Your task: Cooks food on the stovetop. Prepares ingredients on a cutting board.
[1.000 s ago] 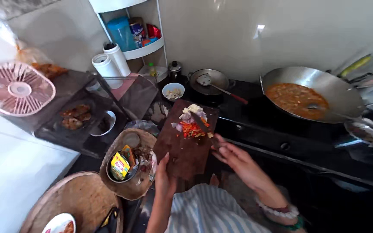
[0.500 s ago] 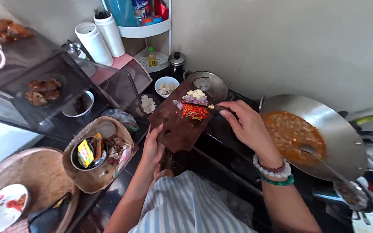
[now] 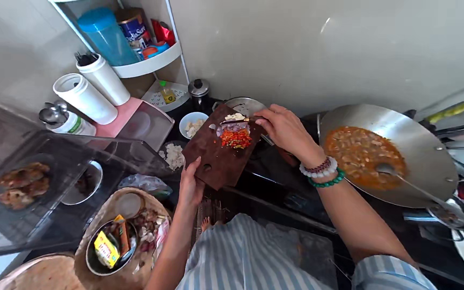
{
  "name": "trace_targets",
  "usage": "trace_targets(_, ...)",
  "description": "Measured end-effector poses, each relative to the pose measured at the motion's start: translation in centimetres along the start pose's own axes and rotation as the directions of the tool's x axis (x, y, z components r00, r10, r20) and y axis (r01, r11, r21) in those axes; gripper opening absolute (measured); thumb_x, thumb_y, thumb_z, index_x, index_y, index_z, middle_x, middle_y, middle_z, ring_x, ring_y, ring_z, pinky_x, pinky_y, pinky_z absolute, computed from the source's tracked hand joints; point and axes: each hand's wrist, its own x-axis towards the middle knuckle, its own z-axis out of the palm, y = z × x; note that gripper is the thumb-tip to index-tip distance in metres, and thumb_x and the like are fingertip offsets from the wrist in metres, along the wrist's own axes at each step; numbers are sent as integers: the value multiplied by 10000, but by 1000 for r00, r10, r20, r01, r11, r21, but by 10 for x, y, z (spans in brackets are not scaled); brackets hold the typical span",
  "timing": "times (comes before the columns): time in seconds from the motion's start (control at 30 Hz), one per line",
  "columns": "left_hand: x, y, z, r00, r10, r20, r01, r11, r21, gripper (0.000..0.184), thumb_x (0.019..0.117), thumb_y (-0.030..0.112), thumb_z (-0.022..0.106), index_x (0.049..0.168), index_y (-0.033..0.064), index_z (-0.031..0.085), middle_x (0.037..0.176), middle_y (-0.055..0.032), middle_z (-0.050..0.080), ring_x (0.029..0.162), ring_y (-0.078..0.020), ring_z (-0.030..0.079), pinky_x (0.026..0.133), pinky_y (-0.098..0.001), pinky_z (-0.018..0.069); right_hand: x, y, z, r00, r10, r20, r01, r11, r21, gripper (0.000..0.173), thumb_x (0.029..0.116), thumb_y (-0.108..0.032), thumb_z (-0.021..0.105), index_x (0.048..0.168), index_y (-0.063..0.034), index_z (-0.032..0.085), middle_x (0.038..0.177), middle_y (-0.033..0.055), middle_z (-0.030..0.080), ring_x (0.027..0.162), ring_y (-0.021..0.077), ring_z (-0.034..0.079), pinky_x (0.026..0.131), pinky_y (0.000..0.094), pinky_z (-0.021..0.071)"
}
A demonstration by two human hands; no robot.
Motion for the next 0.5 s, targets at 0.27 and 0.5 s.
trace_targets(0.27,22,8,1,1000,-11,-22,12,999,39,353,1076,171,474,1388,8,481,1136,-202,691,981,-282,719,829,-454,623,-8,-10,14,998,44,-42,-39,994,104,260,1064,-206,556,1244,-82,698,1060,155,673,954,340,671,844,550,548)
trace_targets(0.5,27,13,0,1000,1,4,-1,998,63,387,1071,159,472,1436,33,444,1162,-201,680,991,-289,714,845,-463,618,8,-9,18,1000,-7,-18,8,1000,7,239,1061,-189,560,1186,-61,719,1032,174,669,951,374,658,830,561,515)
